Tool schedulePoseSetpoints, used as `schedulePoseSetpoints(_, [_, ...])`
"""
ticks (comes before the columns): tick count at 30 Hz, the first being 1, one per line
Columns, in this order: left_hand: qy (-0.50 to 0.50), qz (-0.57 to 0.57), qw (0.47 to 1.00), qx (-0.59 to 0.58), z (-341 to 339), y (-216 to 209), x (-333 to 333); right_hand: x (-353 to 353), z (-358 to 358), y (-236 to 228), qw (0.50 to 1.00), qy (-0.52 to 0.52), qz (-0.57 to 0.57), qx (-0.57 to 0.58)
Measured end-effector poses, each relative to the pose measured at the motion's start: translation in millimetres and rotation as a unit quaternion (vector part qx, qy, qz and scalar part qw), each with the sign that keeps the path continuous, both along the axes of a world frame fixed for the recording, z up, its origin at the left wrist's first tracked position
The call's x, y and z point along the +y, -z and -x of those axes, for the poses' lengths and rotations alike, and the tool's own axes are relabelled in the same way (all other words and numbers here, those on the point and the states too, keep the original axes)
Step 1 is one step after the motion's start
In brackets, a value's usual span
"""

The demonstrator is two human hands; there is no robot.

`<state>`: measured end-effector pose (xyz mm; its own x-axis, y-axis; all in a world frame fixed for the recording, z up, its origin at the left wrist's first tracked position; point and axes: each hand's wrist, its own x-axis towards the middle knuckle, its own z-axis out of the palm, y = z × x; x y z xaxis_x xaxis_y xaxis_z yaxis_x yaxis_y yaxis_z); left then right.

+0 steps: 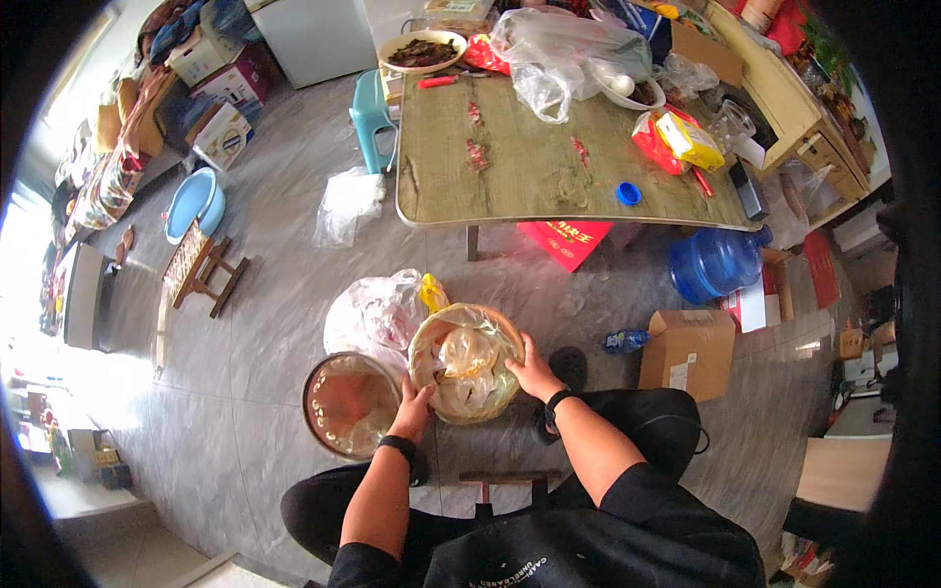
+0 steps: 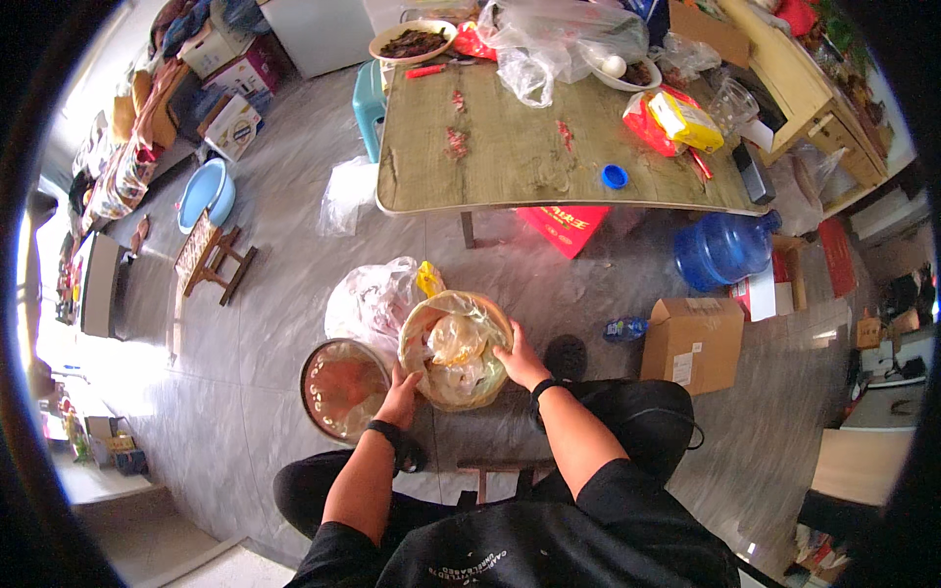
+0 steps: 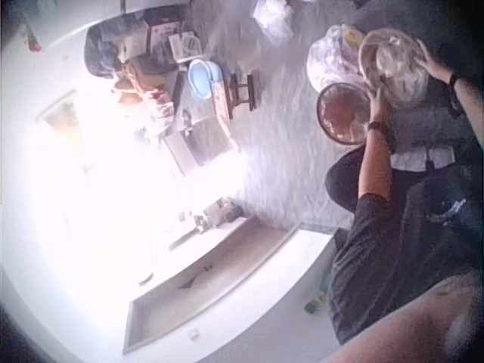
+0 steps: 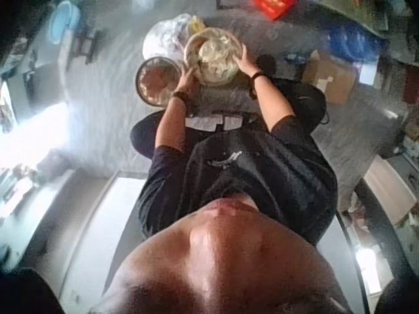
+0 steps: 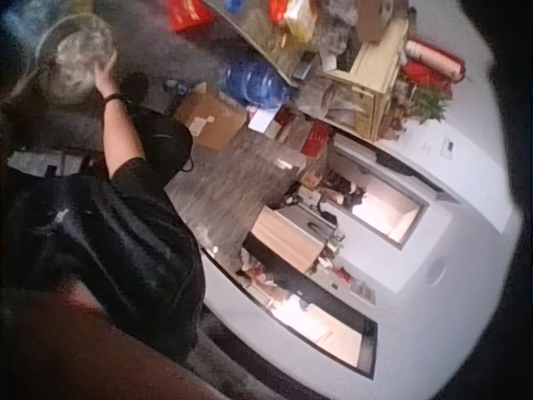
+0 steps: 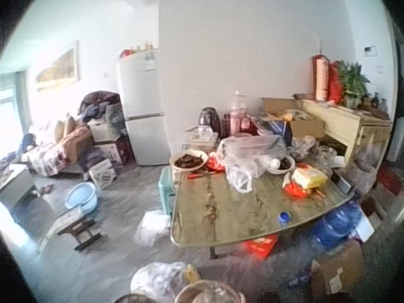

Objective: The person removes a used plastic bag from a small trash bin, then lines the bin with a new green plastic bag. They also line a second orange bucket with another green bag and place a cardboard box on a nearby table.

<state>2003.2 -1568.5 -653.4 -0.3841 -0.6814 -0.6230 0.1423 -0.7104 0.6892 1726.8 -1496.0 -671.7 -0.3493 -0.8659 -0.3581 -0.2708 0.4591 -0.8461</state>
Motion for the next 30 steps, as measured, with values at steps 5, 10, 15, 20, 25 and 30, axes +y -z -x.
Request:
schedulePoseSetpoints(5, [0.175, 0.155, 0.948, -0.215, -9, -35, -7, -17, 15, -17, 0.993, 0.043, 0.022, 0.105])
schedulePoseSetpoints(10, [0.187, 0.212, 0.943, -0.174, -8, -69, -17, -38, 50, -72, 0.979, 0.12, 0.122, 0.108])
schedulePoseSetpoints(15, [0.214, 0.356, 0.891, -0.183, -3, -121, -24, -44, 82, -154, 0.989, 0.01, 0.148, -0.002])
schedulePoseSetpoints(20, [0.2, 0.361, 0.906, -0.098, -9, -189, -28, -40, 104, -239, 0.982, -0.086, 0.167, -0.032])
schedulePoseSetpoints(25, [0.176, 0.389, 0.904, -0.03, -17, -220, -42, -48, 117, -319, 0.968, -0.16, 0.19, 0.031])
schedulePoseSetpoints(30, [0.161, 0.345, 0.924, -0.027, -8, -206, -48, -61, 111, -383, 0.959, -0.179, 0.096, 0.198])
